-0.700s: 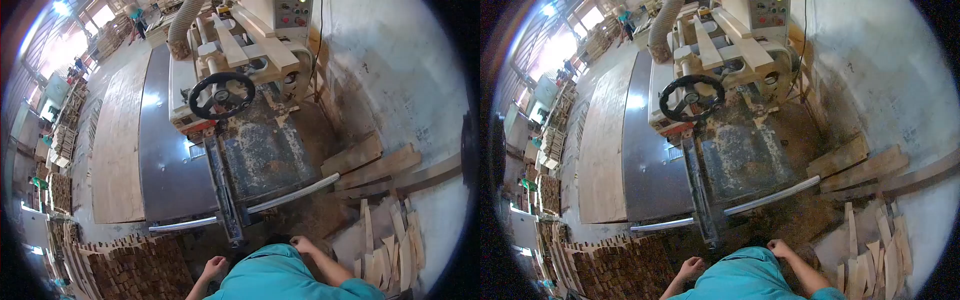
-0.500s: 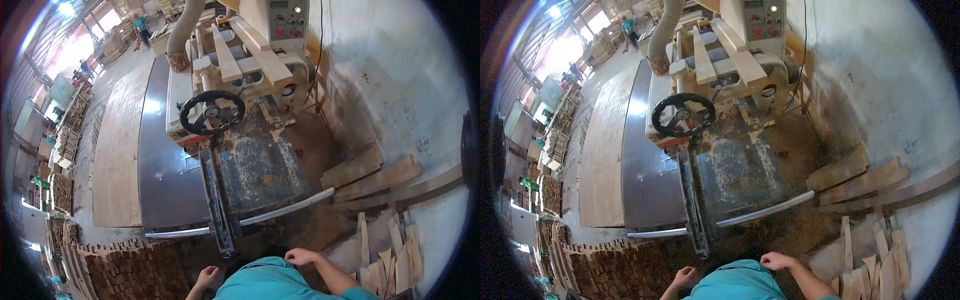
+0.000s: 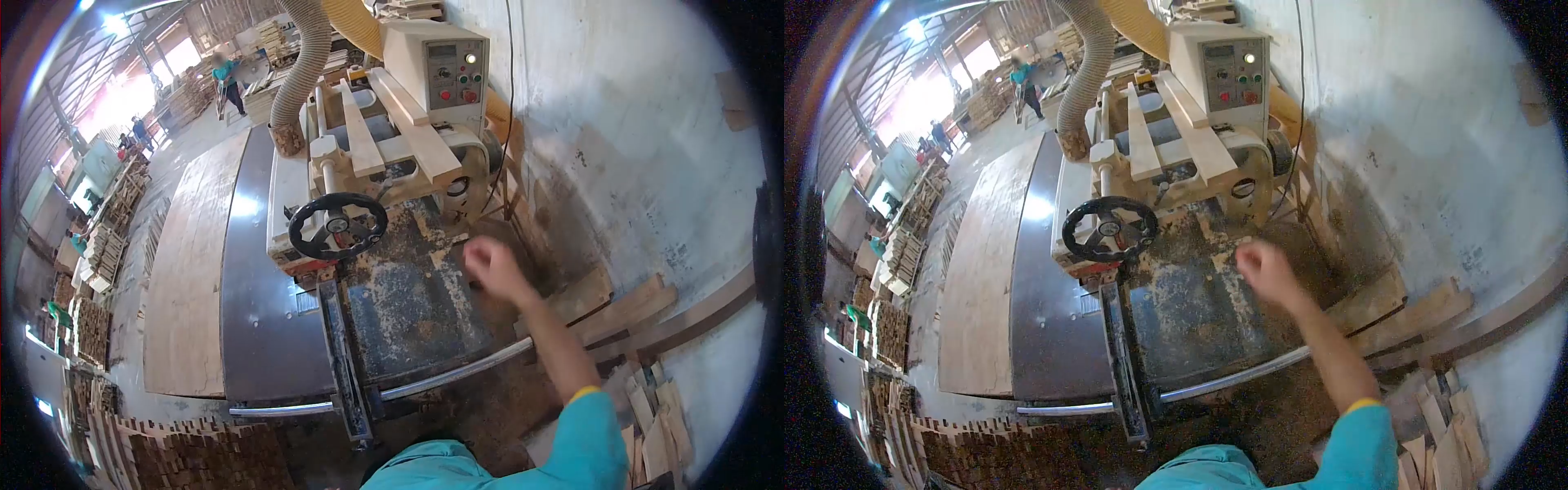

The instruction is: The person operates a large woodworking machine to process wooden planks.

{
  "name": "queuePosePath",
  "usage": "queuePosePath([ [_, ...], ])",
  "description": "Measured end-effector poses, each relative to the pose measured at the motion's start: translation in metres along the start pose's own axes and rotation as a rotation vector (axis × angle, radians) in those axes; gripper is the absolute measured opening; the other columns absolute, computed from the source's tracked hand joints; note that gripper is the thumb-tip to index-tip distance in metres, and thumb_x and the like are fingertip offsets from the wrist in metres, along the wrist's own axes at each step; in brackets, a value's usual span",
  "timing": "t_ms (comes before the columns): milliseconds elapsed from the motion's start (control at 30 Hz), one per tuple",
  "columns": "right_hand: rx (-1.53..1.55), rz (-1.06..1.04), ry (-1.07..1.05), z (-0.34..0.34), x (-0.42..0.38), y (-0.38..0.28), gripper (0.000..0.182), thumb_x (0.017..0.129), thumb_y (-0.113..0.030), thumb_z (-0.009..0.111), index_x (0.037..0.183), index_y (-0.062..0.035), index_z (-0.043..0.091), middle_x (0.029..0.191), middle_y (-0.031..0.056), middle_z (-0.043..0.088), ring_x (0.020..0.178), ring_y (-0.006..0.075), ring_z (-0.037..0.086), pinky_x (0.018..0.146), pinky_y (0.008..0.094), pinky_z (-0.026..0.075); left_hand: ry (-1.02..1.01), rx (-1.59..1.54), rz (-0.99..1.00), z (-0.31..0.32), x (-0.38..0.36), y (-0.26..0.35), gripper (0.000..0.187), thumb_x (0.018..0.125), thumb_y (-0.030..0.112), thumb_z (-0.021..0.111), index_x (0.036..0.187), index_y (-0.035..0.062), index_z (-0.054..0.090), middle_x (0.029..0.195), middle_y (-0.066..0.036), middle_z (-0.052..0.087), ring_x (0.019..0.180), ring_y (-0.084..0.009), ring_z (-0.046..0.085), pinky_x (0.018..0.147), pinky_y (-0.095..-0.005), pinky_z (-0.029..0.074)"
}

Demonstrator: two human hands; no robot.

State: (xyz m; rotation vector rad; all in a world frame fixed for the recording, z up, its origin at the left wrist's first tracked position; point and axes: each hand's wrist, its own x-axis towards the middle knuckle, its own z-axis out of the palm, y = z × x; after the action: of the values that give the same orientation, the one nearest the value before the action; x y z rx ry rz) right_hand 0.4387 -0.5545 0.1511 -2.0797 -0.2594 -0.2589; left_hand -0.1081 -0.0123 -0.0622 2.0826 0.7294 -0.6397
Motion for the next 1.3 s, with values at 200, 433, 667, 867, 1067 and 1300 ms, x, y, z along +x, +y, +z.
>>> queuePosePath([
  [200, -0.271, -0.032, 0.342, -0.055, 0.247, 0.038, 0.043, 0.089, -0.024, 0.073, 0.124, -0.0020, 0.065, 0.121, 0.0184, 0.069, 0.114, 0.0350, 0.066, 0.099, 0.0445, 0.051, 0.060, -0.025, 0.003, -0.016, 0.037, 0.024, 0.033, 0.101, 0.028, 0.067, 0.117, -0.0001, 0.068, 0.095, -0.009, 0.073, 0.077, -0.0176, 0.064, 0.072, -0.0371, 0.053],
  [433, -0.868, -0.031, 0.455, -0.072, 0.360, 0.055, 0.072, 0.085, -0.018, 0.072, 0.151, -0.0137, 0.043, 0.143, 0.0154, 0.058, 0.122, 0.0349, 0.063, 0.103, 0.0467, 0.051, 0.112, -0.016, -0.020, -0.062, 0.082, 0.065, 0.034, 0.101, 0.029, 0.067, 0.119, 0.0002, 0.067, 0.097, -0.009, 0.072, 0.079, -0.0180, 0.064, 0.073, -0.0377, 0.053],
  [667, -0.799, -0.035, 0.385, -0.075, 0.383, 0.067, 0.062, 0.085, -0.005, 0.062, 0.145, -0.0114, 0.048, 0.141, 0.0152, 0.057, 0.121, 0.0379, 0.061, 0.097, 0.0497, 0.053, 0.090, -0.044, -0.105, -0.060, 0.073, 0.062, 0.036, 0.101, 0.030, 0.066, 0.121, 0.0004, 0.066, 0.099, -0.009, 0.071, 0.081, -0.0183, 0.064, 0.075, -0.0383, 0.052],
  [867, -0.783, -0.020, 0.521, -0.078, 0.393, 0.063, 0.049, 0.082, -0.003, 0.063, 0.129, -0.0145, 0.057, 0.125, 0.0135, 0.067, 0.111, 0.0370, 0.066, 0.088, 0.0521, 0.055, 0.055, -0.035, -0.128, -0.070, 0.072, 0.067, 0.037, 0.101, 0.031, 0.066, 0.122, 0.0006, 0.065, 0.101, -0.010, 0.070, 0.083, -0.0186, 0.063, 0.076, -0.0387, 0.052],
  [1067, -0.660, 0.081, 0.515, -0.085, 0.412, 0.068, 0.038, 0.079, -0.008, 0.065, 0.116, -0.0143, 0.063, 0.108, 0.0109, 0.074, 0.108, 0.0335, 0.069, 0.086, 0.0457, 0.055, 0.075, -0.069, -0.151, -0.079, 0.053, 0.067, 0.038, 0.101, 0.031, 0.066, 0.123, 0.0009, 0.063, 0.103, -0.010, 0.069, 0.085, -0.0189, 0.063, 0.078, -0.0392, 0.051],
  [1300, -0.249, 0.441, 0.080, -0.087, 0.382, 0.109, 0.055, 0.085, -0.032, 0.068, 0.134, -0.0091, 0.059, 0.120, 0.0184, 0.070, 0.112, 0.0404, 0.067, 0.095, 0.0447, 0.054, 0.093, -0.150, -0.121, -0.065, 0.064, 0.086, 0.040, 0.101, 0.032, 0.066, 0.125, 0.0011, 0.062, 0.105, -0.010, 0.068, 0.087, -0.0193, 0.063, 0.079, -0.0398, 0.051],
])
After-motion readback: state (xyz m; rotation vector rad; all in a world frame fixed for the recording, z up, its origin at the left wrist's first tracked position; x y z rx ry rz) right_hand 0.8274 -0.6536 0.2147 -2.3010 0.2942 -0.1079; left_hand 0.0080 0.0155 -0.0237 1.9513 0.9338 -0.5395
